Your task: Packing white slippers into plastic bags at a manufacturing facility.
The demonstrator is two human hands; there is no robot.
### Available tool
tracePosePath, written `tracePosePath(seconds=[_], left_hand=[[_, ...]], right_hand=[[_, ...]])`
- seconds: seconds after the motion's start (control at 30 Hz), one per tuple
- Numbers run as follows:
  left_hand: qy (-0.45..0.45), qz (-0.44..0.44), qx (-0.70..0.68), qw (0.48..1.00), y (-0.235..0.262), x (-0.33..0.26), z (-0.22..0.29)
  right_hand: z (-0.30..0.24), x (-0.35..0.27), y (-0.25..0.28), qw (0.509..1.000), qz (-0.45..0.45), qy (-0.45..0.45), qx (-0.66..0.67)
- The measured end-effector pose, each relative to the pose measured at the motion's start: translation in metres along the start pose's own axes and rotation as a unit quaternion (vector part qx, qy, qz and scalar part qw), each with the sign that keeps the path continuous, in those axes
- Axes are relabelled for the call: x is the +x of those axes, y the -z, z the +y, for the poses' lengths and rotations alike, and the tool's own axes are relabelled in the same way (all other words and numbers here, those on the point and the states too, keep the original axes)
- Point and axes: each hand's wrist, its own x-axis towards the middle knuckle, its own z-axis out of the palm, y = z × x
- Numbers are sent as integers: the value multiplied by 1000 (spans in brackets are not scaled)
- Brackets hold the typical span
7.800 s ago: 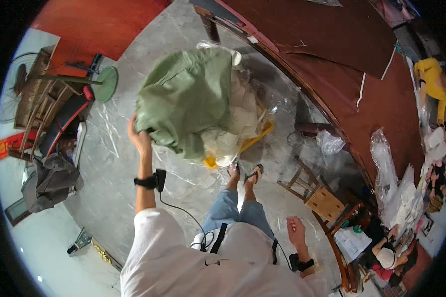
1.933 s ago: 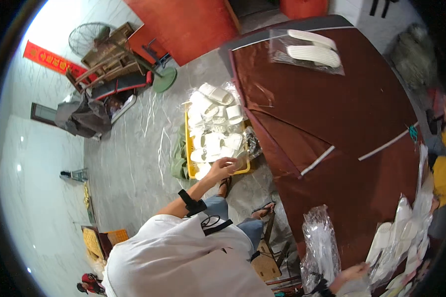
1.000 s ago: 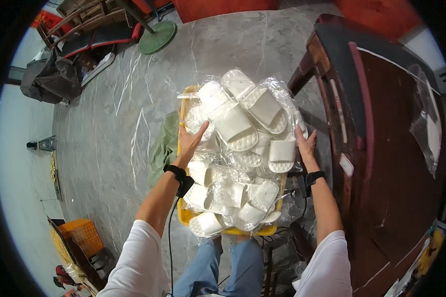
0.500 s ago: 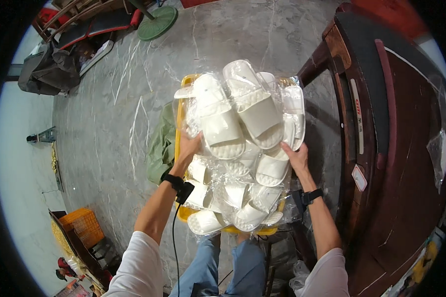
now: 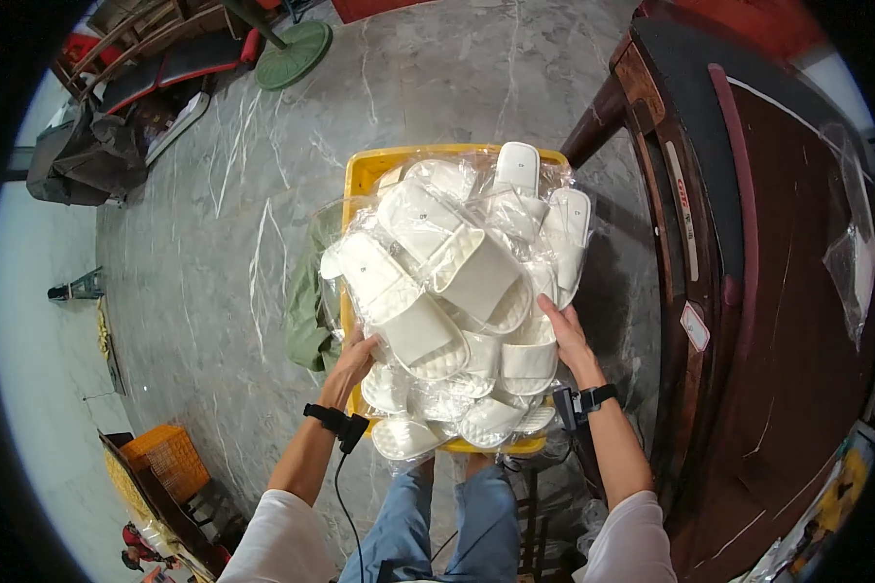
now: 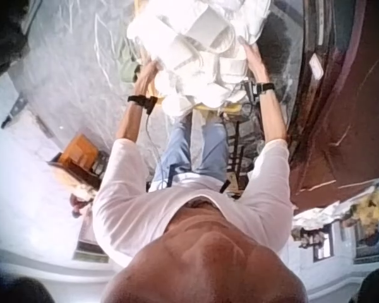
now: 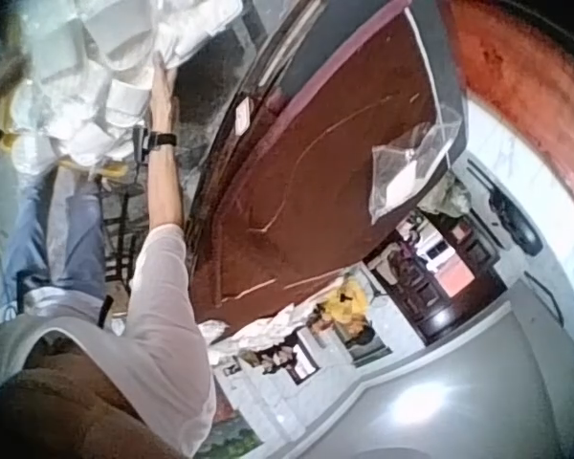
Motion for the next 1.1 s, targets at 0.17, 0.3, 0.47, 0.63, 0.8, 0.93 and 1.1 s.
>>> tracePosePath(seconds=[0.17, 0.3, 0.47, 0.63, 0.8, 0.93, 1.1], left_hand=[[-7, -18, 17, 1000, 24, -1, 2], [-17, 19, 7, 1000, 15, -18, 5], [-31, -7, -10, 999, 0, -46, 21], [-100, -6, 176, 979, -12, -52, 47], [-105, -7, 273, 956, -3, -36, 56], [-63, -7, 211, 975, 5, -34, 64], [-42, -23, 100, 994, 59, -43, 44]], right_hand=[[-5, -15, -29, 996, -82, 27, 3], [-11, -42, -44, 991, -122, 50, 7], [-18, -59, -40, 989, -135, 62, 3], [-17, -66, -36, 993, -119, 18, 8], [6, -67, -35, 993, -97, 23, 57], [16, -68, -43, 991, -97, 33, 91], [27, -67, -41, 989, -94, 34, 111]])
